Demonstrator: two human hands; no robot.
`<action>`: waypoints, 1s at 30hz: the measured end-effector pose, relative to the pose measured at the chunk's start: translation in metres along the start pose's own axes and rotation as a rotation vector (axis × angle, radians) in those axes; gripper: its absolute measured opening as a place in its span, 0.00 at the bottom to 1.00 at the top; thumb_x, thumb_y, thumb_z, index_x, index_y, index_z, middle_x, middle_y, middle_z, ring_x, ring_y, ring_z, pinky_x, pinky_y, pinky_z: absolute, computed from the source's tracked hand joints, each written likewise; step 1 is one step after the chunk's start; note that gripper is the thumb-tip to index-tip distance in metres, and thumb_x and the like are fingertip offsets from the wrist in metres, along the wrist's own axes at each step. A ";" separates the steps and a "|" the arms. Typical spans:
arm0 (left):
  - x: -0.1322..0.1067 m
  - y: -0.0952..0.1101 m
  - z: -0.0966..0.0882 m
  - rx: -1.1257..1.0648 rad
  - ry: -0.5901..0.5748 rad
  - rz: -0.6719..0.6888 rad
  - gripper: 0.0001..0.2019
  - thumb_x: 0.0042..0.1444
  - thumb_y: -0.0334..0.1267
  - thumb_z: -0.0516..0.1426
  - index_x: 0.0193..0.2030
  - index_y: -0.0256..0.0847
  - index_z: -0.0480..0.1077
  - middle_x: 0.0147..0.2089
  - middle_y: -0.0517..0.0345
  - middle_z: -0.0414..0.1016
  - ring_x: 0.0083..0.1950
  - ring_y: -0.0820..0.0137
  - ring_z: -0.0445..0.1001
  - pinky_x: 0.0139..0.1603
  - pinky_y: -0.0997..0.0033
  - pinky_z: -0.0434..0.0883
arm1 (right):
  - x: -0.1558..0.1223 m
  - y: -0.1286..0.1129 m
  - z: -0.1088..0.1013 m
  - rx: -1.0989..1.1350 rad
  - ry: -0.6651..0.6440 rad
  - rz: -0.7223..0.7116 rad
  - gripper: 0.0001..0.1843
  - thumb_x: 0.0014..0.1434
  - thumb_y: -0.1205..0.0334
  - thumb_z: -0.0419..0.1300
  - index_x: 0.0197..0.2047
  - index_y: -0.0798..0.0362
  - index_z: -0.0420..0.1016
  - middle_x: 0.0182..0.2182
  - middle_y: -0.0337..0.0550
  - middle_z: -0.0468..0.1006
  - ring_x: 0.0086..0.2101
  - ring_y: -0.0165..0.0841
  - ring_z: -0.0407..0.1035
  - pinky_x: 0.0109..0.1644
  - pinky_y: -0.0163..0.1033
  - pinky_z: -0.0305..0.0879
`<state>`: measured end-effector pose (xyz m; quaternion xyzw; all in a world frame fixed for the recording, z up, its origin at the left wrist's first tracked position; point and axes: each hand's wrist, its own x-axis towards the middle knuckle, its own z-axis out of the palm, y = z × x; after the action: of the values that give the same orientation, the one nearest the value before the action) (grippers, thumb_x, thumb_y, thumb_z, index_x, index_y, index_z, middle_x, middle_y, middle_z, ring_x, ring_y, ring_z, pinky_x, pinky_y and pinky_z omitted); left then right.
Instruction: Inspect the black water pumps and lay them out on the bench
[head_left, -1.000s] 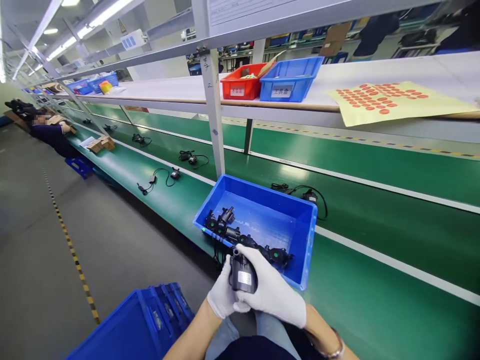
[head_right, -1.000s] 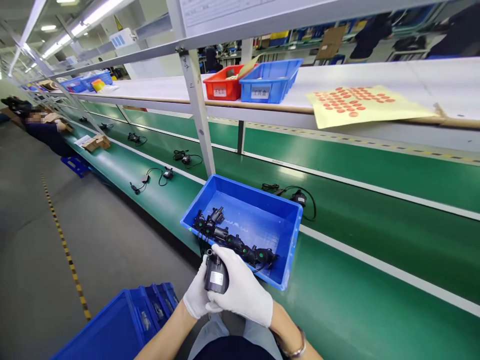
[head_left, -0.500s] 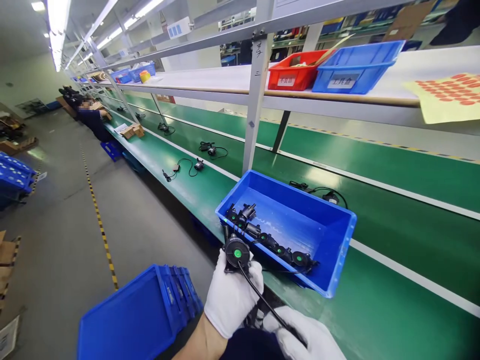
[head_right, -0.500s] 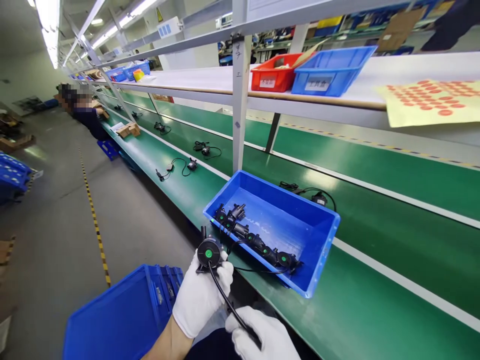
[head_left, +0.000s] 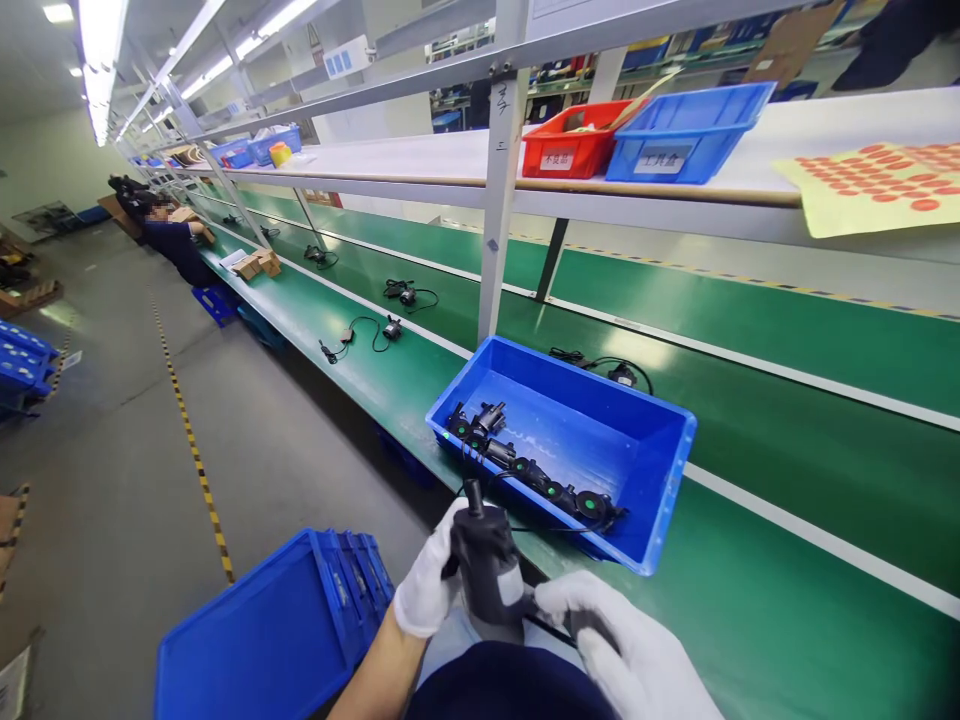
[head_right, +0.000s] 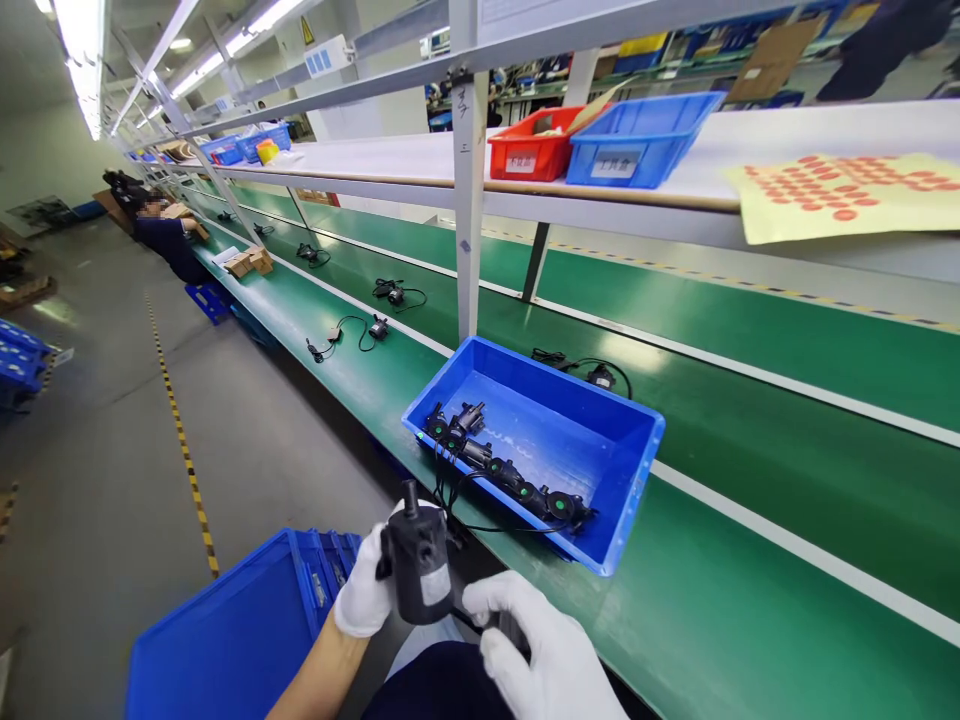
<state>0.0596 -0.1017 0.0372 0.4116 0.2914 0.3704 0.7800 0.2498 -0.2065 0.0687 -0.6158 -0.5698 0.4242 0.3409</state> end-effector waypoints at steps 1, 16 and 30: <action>-0.004 0.002 -0.001 0.167 0.015 0.094 0.30 0.58 0.62 0.59 0.56 0.40 0.72 0.49 0.49 0.73 0.49 0.60 0.73 0.53 0.60 0.69 | 0.002 0.003 0.000 0.038 0.009 0.001 0.15 0.67 0.56 0.47 0.42 0.45 0.75 0.37 0.39 0.80 0.36 0.34 0.74 0.42 0.35 0.71; -0.018 0.000 0.003 1.246 0.199 0.667 0.58 0.45 0.79 0.53 0.76 0.46 0.47 0.43 0.54 0.70 0.35 0.62 0.75 0.36 0.63 0.75 | 0.019 0.018 0.005 0.224 0.033 0.013 0.27 0.73 0.46 0.40 0.31 0.49 0.69 0.22 0.35 0.64 0.22 0.31 0.54 0.30 0.36 0.58; -0.025 -0.007 0.009 1.032 0.178 0.388 0.64 0.38 0.73 0.65 0.76 0.43 0.47 0.47 0.48 0.70 0.42 0.54 0.73 0.48 0.54 0.69 | 0.019 0.021 0.006 0.501 -0.012 0.130 0.35 0.69 0.32 0.40 0.33 0.51 0.72 0.24 0.39 0.68 0.24 0.31 0.57 0.29 0.36 0.57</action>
<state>0.0544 -0.1290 0.0390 0.7534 0.4185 0.3498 0.3673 0.2532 -0.1908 0.0444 -0.5452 -0.4081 0.5766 0.4515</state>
